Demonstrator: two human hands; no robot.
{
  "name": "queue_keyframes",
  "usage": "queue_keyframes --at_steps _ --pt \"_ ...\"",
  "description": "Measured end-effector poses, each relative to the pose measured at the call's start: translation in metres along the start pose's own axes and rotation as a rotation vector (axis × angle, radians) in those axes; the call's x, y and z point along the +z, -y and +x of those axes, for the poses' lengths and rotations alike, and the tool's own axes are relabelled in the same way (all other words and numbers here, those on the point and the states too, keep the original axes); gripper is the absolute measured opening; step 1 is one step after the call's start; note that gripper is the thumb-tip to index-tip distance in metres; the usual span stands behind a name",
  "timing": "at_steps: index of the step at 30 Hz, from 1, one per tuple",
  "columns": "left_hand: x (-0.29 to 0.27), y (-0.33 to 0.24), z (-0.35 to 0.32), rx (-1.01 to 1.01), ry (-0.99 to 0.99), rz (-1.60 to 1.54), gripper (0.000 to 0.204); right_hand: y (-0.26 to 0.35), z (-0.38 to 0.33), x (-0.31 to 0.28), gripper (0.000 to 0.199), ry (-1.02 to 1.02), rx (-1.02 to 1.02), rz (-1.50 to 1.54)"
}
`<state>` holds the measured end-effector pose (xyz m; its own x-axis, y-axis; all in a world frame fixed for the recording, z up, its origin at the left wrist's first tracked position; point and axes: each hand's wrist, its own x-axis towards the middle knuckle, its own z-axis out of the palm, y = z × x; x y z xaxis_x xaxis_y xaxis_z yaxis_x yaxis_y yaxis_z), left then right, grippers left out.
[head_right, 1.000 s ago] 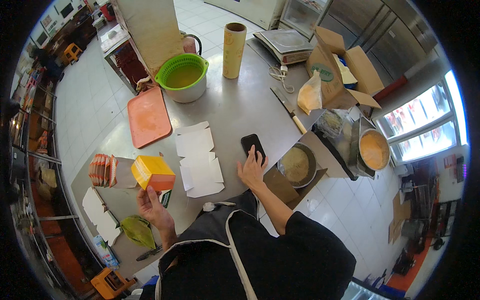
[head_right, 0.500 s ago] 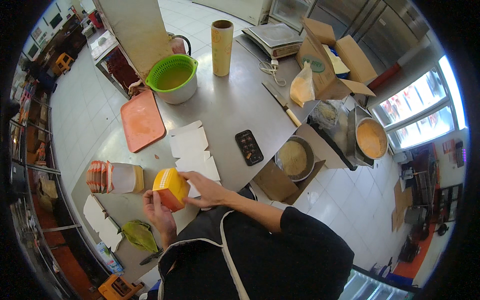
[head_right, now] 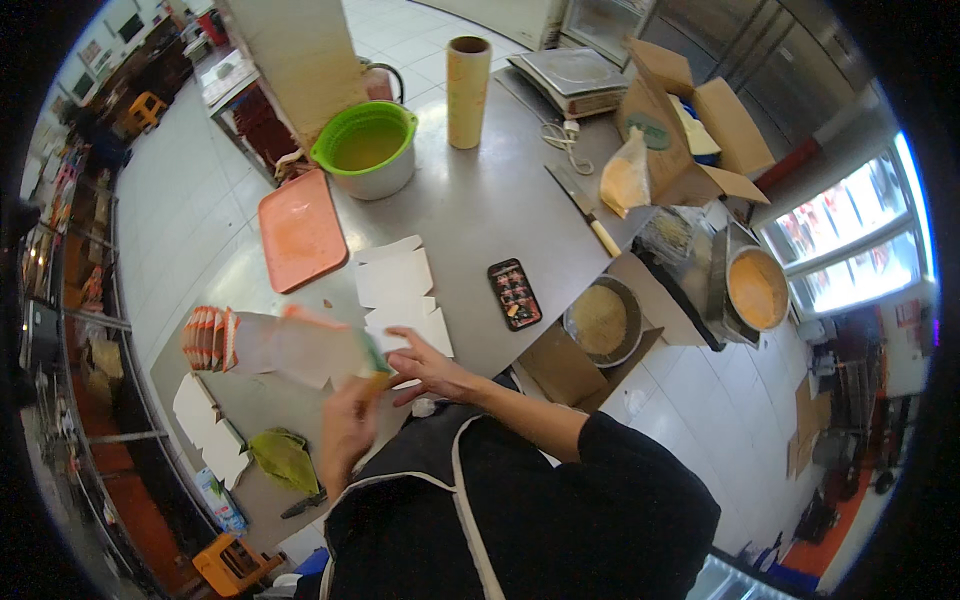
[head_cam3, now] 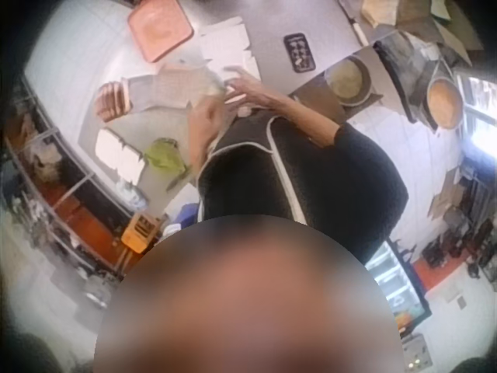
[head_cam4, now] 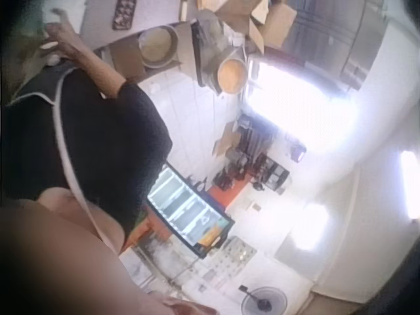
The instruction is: The person folds and assembles small paper boxes from flat sheets on a metal countertop. They repeatedly fold the sides, tuck flaps, and stack the finished boxes. The workspace includes a cutting board, a green basket, and a roll of paper.
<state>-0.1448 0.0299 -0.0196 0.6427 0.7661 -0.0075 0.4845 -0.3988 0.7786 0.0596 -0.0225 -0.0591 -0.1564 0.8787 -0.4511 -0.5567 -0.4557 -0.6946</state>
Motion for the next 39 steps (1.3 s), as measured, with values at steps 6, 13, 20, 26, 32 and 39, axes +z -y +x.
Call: queue_keyframes --at_steps 6,13,20,26,32,39 --pt "0.000 -0.015 0.005 0.410 0.060 0.096 0.019 0.005 -0.001 -0.002 0.064 -0.351 -0.196 -0.689" --pt "-0.039 0.030 0.035 0.121 -0.955 -0.534 0.054 0.056 -0.017 0.022 0.066 0.162 0.112 -0.775" --pt "-0.024 0.059 0.027 0.059 -0.863 -0.529 0.063 0.075 -0.011 0.068 0.047 0.181 -0.249 -1.055" --pt "-0.026 0.014 0.031 0.185 -0.750 -0.889 0.040 0.067 0.044 0.076 0.044 0.033 -0.670 -0.690" --pt "-0.052 0.015 0.011 0.114 -0.665 -0.579 0.027 0.082 0.045 0.098 0.041 0.126 -0.591 -0.734" --pt "-0.023 0.050 0.025 -0.005 -0.721 -0.916 0.043 0.084 0.024 0.084 0.025 0.101 -0.846 -0.943"
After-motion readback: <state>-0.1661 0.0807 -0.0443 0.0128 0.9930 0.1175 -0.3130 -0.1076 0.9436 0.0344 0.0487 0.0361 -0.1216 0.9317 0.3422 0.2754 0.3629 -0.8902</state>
